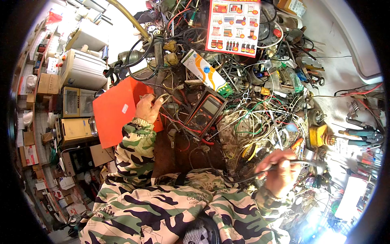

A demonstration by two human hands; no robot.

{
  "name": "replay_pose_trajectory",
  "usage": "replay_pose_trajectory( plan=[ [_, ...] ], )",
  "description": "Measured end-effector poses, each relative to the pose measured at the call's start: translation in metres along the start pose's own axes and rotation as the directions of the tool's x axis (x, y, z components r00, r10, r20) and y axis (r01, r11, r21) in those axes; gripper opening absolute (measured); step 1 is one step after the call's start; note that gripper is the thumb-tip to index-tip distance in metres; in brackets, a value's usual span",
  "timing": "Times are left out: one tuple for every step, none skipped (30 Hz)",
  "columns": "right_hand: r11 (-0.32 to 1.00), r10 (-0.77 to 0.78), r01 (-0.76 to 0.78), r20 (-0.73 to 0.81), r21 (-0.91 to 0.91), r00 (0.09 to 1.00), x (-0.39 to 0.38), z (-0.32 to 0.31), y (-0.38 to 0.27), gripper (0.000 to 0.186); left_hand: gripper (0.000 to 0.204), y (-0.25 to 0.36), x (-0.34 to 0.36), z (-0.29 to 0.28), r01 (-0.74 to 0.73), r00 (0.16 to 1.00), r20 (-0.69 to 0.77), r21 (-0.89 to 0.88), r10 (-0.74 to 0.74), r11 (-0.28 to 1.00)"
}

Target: The person connects a battery to a charger using alligator clips, then uses a multimeter to measure voltage at the battery terminals. They adjust the charger settings and continue testing the battery.

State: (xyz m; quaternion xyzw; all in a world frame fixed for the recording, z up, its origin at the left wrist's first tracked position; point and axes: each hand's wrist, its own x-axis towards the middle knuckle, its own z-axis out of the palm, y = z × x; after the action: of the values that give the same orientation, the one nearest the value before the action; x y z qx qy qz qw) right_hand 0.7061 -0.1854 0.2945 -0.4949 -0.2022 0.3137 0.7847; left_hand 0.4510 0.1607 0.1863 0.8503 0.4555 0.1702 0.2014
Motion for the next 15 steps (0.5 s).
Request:
replay_pose_trajectory(
  plan=[
    [0.994,0.109,-0.11,-0.043,-0.003,0.993,-0.007,0.012,-0.002,0.032,0.041,0.006,0.007,0.004,0.005,0.995,0.098,-0.018,-0.004,1.0],
    [0.977,0.215,-0.215,-0.04,0.015,0.976,-0.009,0.021,0.006,0.031,0.042,0.001,0.004,0.011,-0.028,0.998,0.059,-0.022,0.029,0.999],
    [0.972,0.236,-0.232,-0.103,0.045,0.966,-0.011,0.03,0.023,0.028,0.043,-0.009,0.001,0.024,-0.062,0.998,0.02,-0.024,0.063,0.998],
    [0.93,0.364,-0.367,-0.066,-0.036,0.929,-0.012,0.035,0.026,0.027,0.045,-0.013,-0.004,0.031,-0.084,0.996,-0.007,-0.036,0.084,0.996],
    [0.898,0.424,-0.417,0.019,-0.143,0.906,-0.013,0.036,0.033,0.028,0.048,-0.007,-0.007,0.027,0.032,0.998,0.06,-0.003,-0.032,0.999],
    [0.856,0.486,-0.451,0.095,-0.254,0.869,-0.012,0.036,0.038,0.028,0.048,-0.001,-0.007,0.024,0.122,0.992,0.001,-0.161,-0.123,0.979],
    [0.816,0.525,-0.435,0.171,-0.38,0.834,-0.012,0.036,0.039,0.029,0.048,0.005,-0.006,0.021,0.195,0.974,-0.043,-0.32,-0.22,0.927],
    [0.762,0.575,-0.406,0.237,-0.504,0.783,-0.01,0.039,0.038,0.03,0.049,0.008,-0.007,0.02,0.259,0.942,-0.067,-0.474,-0.328,0.842],
    [0.736,0.535,-0.241,0.326,-0.633,0.779,-0.005,0.044,0.037,0.029,0.048,0.006,-0.008,0.028,0.202,0.928,-0.187,-0.477,-0.323,0.855],
    [0.641,0.578,-0.172,0.323,-0.748,0.749,-0.006,0.05,0.038,0.024,0.048,-0.007,-0.012,0.041,0.198,0.912,-0.239,-0.455,-0.333,0.868],
    [0.619,0.587,-0.117,0.359,-0.776,0.725,-0.005,0.056,0.038,0.023,0.048,-0.024,-0.021,0.059,0.199,0.891,-0.292,-0.438,-0.348,0.877],
    [0.601,0.591,-0.066,0.388,-0.797,0.707,-0.005,0.058,0.04,0.021,0.048,-0.025,-0.023,0.064,0.193,0.873,-0.341,-0.417,-0.349,0.888],
    [0.573,0.609,-0.032,0.399,-0.819,0.686,-0.008,0.057,0.046,0.021,0.049,-0.027,-0.028,0.066,0.248,0.888,-0.221,-0.506,-0.403,0.826],
    [0.574,0.585,0.022,0.429,-0.818,0.688,-0.012,0.056,0.05,0.021,0.05,-0.027,-0.028,0.068,0.298,0.882,-0.174,-0.513,-0.437,0.805],
    [0.574,0.562,0.077,0.461,-0.815,0.686,-0.015,0.054,0.054,0.021,0.051,-0.029,-0.025,0.072,0.347,0.872,-0.128,-0.518,-0.472,0.782]
  ],
)
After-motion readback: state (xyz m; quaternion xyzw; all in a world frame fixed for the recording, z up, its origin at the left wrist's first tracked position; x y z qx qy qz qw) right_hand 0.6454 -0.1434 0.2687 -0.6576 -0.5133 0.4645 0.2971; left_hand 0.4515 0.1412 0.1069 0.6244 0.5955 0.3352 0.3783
